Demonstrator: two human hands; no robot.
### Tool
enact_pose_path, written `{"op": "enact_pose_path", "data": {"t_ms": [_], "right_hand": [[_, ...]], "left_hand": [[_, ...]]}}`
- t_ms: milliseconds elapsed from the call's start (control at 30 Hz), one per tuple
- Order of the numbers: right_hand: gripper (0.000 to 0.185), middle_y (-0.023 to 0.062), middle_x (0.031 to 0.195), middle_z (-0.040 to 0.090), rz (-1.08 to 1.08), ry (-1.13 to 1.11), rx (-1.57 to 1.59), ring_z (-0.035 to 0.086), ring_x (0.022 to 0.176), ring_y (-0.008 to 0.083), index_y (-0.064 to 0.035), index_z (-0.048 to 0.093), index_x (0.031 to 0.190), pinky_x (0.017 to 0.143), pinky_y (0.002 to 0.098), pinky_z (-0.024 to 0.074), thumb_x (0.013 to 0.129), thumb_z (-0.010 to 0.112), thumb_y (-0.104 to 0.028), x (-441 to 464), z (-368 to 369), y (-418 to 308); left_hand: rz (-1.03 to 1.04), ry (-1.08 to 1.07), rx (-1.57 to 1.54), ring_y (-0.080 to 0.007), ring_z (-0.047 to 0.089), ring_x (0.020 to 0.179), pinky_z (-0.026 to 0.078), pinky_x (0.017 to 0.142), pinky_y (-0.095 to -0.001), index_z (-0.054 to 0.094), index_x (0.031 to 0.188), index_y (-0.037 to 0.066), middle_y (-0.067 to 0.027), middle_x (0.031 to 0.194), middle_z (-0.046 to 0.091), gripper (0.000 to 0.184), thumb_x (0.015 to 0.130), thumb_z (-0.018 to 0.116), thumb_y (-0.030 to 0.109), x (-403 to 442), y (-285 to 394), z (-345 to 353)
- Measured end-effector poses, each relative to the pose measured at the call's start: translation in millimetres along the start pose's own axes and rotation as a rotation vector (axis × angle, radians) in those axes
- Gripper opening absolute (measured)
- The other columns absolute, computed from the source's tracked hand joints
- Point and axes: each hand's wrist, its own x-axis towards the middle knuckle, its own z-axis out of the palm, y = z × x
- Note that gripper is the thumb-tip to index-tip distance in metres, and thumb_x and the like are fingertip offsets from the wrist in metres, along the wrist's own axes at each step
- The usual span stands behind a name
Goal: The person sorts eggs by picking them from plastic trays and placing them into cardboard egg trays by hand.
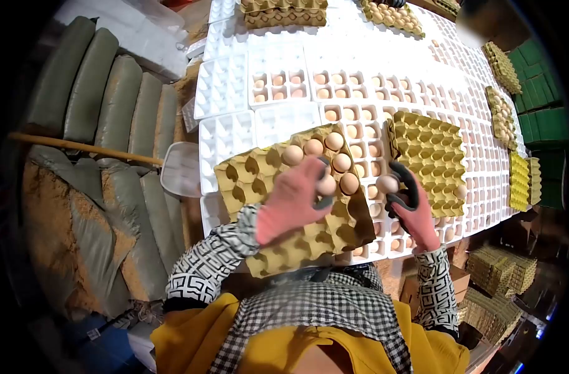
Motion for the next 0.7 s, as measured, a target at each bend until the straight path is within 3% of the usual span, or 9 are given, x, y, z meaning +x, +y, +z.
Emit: {"op": "enact_pose_path", "data": {"t_ms": [33, 100, 200, 233, 367, 467, 567, 633, 700], "right_hand": [[0.065, 0.0162, 0.135, 0.053, -0.321, -0.017, -0.404, 0.066, 0.097, 0.0214, -0.0100, 0.051, 0.137, 0.081, 0.0316, 0.0544, 0.075, 0.067, 0.002, 10.3, 4.0, 8.4], [0.064, 0.0205, 0.137, 0.047, -0.413, -0.121, -1.015, 0.067, 0.100, 0.0289, -0.0184, 0.053, 0.137, 0.082, 0.0373, 0.0557, 0.076, 0.070, -0.007, 22.4, 11.8, 36.7], [0.056, 0.0228, 0.137, 0.041, -0.314, -0.161, -1.349, 0.061, 0.103, 0.0370, -0.0251, 0.059, 0.130, 0.077, 0.0418, 0.0556, 0.075, 0.071, -0.019, 20.3, 51.1, 18.9], [0.057, 0.0218, 0.136, 0.042, -0.340, -0.162, -1.382, 0.060, 0.103, 0.0364, -0.0253, 0.059, 0.129, 0.077, 0.0417, 0.0554, 0.073, 0.072, -0.018, 20.8, 54.2, 16.0], [0.065, 0.0166, 0.137, 0.044, -0.443, -0.143, -1.407, 0.057, 0.106, 0.0360, -0.0238, 0.061, 0.125, 0.077, 0.0425, 0.0545, 0.062, 0.077, -0.015, 27.7, 54.3, 12.4], [0.069, 0.0171, 0.136, 0.048, -0.485, -0.150, -1.317, 0.057, 0.113, 0.0351, -0.0180, 0.061, 0.123, 0.079, 0.0428, 0.0538, 0.058, 0.084, -0.021, 38.8, 35.9, 20.7], [0.062, 0.0199, 0.126, 0.057, -0.566, -0.096, -0.841, 0.059, 0.114, 0.0365, -0.0066, 0.063, 0.115, 0.093, 0.0423, 0.0504, 0.059, 0.088, -0.017, 52.9, 32.6, -5.4], [0.059, 0.0199, 0.124, 0.058, -0.611, 0.056, -0.598, 0.059, 0.113, 0.0353, -0.0023, 0.063, 0.112, 0.095, 0.0412, 0.0489, 0.059, 0.089, -0.014, 78.7, 39.0, -26.1], [0.057, 0.0201, 0.121, 0.060, -0.646, -0.026, -0.663, 0.059, 0.112, 0.0352, 0.0004, 0.062, 0.112, 0.093, 0.0407, 0.0482, 0.063, 0.087, -0.014, 126.4, 56.8, -55.1]], "left_hand": [[-0.181, 0.130, -0.529, -0.0203, 0.061, 0.094, 0.050, 0.085, -0.0329, 0.054, 0.108, 0.004, -0.0116, 0.107, 0.060, 0.040, 0.077, 0.070, 0.023, 2.0, -2.9, -10.7], [-0.384, 0.130, -1.067, -0.0147, 0.060, 0.094, 0.049, 0.086, -0.0302, 0.056, 0.104, 0.003, -0.0079, 0.102, 0.062, 0.031, 0.078, 0.068, 0.013, 16.0, -37.3, -53.2], [-0.291, -0.008, -0.682, -0.0150, 0.061, 0.089, 0.051, 0.080, -0.0288, 0.062, 0.099, 0.000, -0.0086, 0.093, 0.063, 0.032, 0.078, 0.071, 0.023, 49.6, -57.7, -82.4], [-0.100, 0.031, -0.125, -0.0167, 0.062, 0.086, 0.053, 0.075, -0.0307, 0.064, 0.101, 0.000, -0.0110, 0.089, 0.064, 0.042, 0.077, 0.074, 0.033, 59.5, -55.4, -75.6], [0.016, -0.499, 0.910, -0.0207, 0.065, 0.088, 0.054, 0.068, -0.0363, 0.068, 0.097, 0.005, -0.0098, 0.094, 0.065, 0.047, 0.074, 0.076, 0.044, 93.2, -51.9, -16.2], [0.183, -0.645, 0.702, -0.0236, 0.065, 0.088, 0.053, 0.069, -0.0370, 0.067, 0.095, 0.005, -0.0115, 0.103, 0.063, 0.048, 0.074, 0.074, 0.048, 108.1, -44.3, -41.5], [0.090, -0.322, 0.268, -0.0296, 0.064, 0.095, 0.050, 0.085, -0.0395, 0.070, 0.101, 0.006, -0.0108, 0.103, 0.063, 0.052, 0.070, 0.075, 0.048, 88.3, -82.0, -51.7], [-0.059, -0.036, -0.092, -0.0251, 0.065, 0.095, 0.051, 0.086, -0.0345, 0.070, 0.104, 0.006, -0.0096, 0.103, 0.065, 0.043, 0.069, 0.082, 0.028, 76.7, -115.1, -109.7], [-0.500, 0.269, -0.077, -0.0181, 0.064, 0.092, 0.052, 0.081, -0.0336, 0.070, 0.101, 0.004, -0.0073, 0.101, 0.068, 0.031, 0.074, 0.080, 0.013, 68.1, -179.4, -162.1]]}}
